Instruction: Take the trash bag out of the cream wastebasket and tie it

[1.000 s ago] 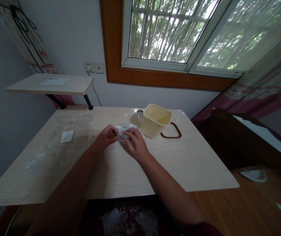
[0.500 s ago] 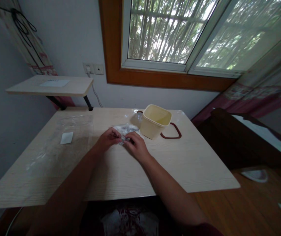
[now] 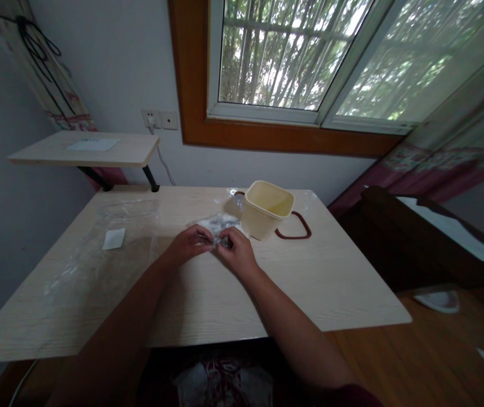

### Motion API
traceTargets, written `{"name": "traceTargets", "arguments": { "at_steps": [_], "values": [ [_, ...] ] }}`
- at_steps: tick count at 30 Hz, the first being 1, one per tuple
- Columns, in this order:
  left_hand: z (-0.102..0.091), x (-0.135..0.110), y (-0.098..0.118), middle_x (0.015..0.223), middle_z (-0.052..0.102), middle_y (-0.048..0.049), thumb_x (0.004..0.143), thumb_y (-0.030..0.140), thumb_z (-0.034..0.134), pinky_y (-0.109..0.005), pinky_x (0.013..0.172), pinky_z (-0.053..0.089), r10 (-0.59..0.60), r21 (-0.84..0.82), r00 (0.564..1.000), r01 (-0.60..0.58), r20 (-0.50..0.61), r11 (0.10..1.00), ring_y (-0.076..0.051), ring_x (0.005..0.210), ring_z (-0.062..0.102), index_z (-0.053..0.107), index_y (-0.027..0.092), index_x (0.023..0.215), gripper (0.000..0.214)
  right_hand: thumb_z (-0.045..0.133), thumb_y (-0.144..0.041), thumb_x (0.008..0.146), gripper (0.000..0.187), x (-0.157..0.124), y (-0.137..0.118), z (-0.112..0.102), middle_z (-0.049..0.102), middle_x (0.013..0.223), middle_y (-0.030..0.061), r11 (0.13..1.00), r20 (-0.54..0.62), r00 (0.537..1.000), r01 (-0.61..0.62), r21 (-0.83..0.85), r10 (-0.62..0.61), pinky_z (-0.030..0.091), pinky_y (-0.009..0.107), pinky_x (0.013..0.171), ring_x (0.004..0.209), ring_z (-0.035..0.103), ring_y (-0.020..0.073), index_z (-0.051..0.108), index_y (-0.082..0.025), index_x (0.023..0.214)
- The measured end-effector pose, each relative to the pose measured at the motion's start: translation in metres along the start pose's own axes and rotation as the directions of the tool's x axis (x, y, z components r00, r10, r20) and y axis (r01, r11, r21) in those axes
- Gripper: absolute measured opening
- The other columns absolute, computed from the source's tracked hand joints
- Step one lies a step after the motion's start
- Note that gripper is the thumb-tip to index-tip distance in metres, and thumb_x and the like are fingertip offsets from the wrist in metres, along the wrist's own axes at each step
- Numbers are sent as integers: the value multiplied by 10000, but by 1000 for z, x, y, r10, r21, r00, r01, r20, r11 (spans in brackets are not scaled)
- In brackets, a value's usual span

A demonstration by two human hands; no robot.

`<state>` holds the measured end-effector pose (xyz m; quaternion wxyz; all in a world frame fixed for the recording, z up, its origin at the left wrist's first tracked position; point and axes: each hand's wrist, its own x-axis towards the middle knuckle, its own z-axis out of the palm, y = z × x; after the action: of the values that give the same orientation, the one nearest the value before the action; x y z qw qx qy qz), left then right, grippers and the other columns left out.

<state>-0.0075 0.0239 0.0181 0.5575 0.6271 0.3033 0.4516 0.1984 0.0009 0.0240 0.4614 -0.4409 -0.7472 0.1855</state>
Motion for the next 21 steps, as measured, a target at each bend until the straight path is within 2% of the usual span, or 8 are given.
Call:
{"name": "traceTargets", "arguments": {
  "at_steps": [4, 10, 16, 21],
  "values": [
    [0, 1, -5, 962, 679, -49, 711, 271, 856, -335, 894, 539, 25, 20, 1000, -25, 17, 999, -168, 919, 658, 673, 174, 915, 291, 647, -212, 789, 77, -1, 1, 2, 602, 805, 10, 999, -24, 1000, -12, -37, 11, 429, 288, 676, 732, 555, 177, 598, -231, 846],
    [2, 0, -5, 959, 683, -53, 715, 287, 851, -334, 874, 540, -3, 38, 999, 1, 39, 999, -166, 901, 655, 664, 172, 914, 296, 642, -203, 776, 88, -3, 0, 5, 579, 776, 3, 995, -34, 999, -27, -101, 23, 413, 287, 659, 712, 539, 178, 567, -236, 810],
    [8, 2, -3, 885, 668, -36, 701, 295, 853, -311, 833, 536, -12, 41, 999, 13, -30, 999, -154, 851, 646, 645, 166, 873, 300, 641, -221, 818, 91, -4, -2, 5, 585, 800, 20, 991, -11, 999, 46, -124, -48, 426, 303, 683, 748, 547, 193, 552, -239, 822],
    [11, 4, -8, 889, 623, -21, 735, 273, 810, -311, 820, 548, 74, 84, 996, -69, -53, 994, -141, 834, 619, 631, 176, 935, 286, 637, -229, 852, 58, -4, -3, 1, 605, 827, 26, 997, -13, 999, 34, -74, -35, 449, 306, 693, 752, 567, 190, 588, -237, 881]
  ]
}}
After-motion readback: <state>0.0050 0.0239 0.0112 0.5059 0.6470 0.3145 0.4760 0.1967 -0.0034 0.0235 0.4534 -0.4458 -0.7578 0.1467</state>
